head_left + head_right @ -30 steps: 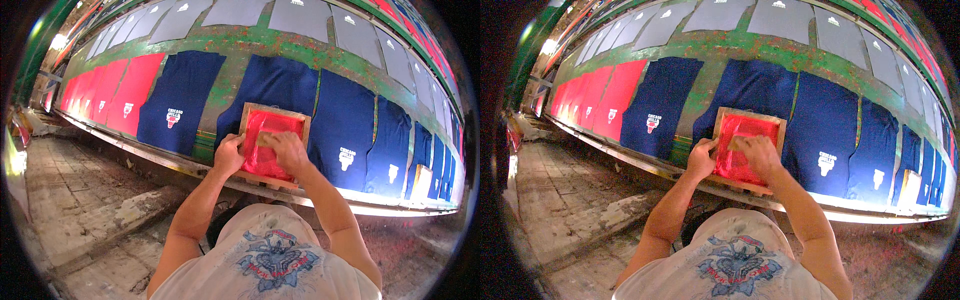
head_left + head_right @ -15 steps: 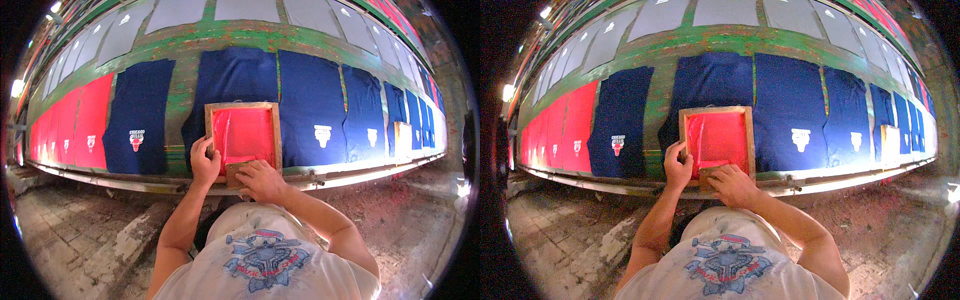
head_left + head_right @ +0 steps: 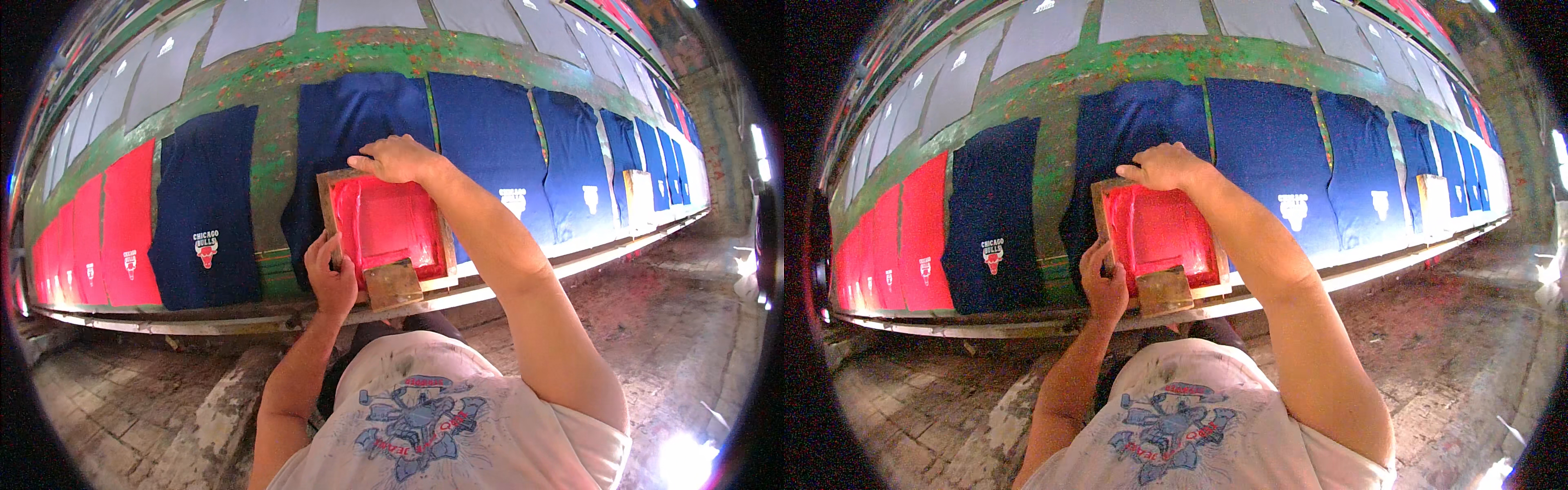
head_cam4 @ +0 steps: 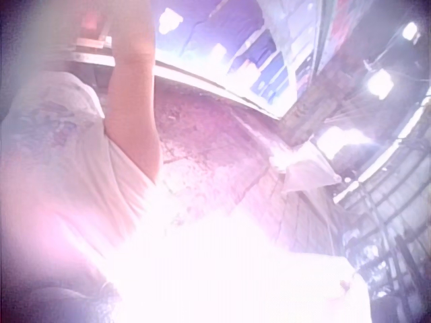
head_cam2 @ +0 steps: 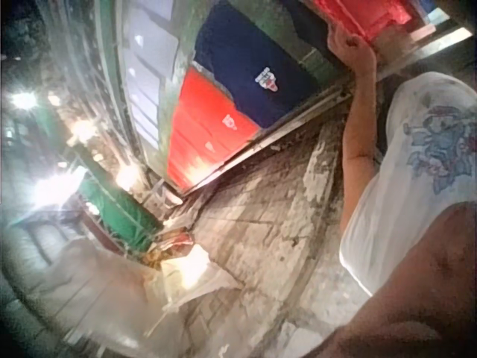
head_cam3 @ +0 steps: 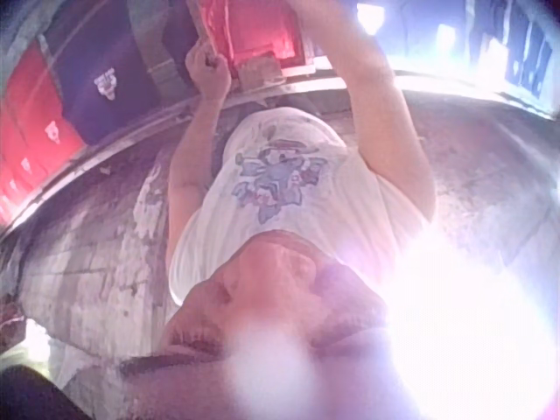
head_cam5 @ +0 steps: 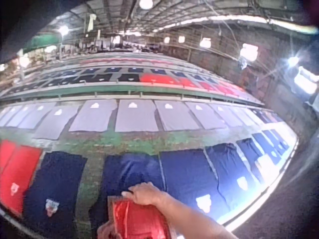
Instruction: The person uses a wooden screen-printing frame and squeegee to apply white and red ink onto rows of t-shirts laid out on a long table. They repeatedly align the frame, pull the squeegee across the screen, lift the frame, and move to the next shirt, alternating between red and blue shirts.
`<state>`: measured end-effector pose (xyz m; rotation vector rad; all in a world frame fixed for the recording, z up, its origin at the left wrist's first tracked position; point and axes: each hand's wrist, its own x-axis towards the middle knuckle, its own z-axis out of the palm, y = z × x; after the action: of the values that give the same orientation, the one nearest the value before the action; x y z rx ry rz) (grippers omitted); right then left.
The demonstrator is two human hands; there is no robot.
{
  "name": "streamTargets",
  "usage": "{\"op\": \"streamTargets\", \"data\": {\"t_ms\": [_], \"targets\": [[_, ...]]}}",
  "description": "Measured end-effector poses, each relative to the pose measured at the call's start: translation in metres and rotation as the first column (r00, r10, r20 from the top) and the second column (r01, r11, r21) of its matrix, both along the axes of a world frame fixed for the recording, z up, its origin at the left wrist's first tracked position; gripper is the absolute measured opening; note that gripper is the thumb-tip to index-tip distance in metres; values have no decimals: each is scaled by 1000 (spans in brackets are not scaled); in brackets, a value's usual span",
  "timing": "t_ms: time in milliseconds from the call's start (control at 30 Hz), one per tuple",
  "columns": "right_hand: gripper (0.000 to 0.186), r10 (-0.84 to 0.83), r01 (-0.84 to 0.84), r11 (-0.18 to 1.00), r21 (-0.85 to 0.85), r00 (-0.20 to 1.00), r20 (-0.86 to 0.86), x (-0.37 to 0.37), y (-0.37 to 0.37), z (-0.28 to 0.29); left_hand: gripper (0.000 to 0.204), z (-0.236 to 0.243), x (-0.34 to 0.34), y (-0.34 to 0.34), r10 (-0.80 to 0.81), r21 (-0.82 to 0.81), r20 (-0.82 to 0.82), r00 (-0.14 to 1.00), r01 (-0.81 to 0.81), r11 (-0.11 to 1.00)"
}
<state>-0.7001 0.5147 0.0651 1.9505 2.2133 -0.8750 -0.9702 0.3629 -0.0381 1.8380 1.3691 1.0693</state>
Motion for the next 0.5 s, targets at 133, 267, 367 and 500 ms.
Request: {"op": "streamTargets", "data": {"t_ms": [133,267,367,500], "targets": [[89,42,-51,986,-160,997,-58,4,18,2,42,1,-2,-1,-52,73,10,999,51,996],[97,-35,-19,955,-295,984,-177,9,35,2,32,13,-6,-8,-95,210,21,995,89,974],[100,-91,18,959,-283,965,-246,9,34,6,25,22,-6,-10,-107,235,50,993,92,967],[94,-98,97,995,-14,974,-206,30,9,26,16,28,-6,-3,-109,223,74,991,90,971]]}}
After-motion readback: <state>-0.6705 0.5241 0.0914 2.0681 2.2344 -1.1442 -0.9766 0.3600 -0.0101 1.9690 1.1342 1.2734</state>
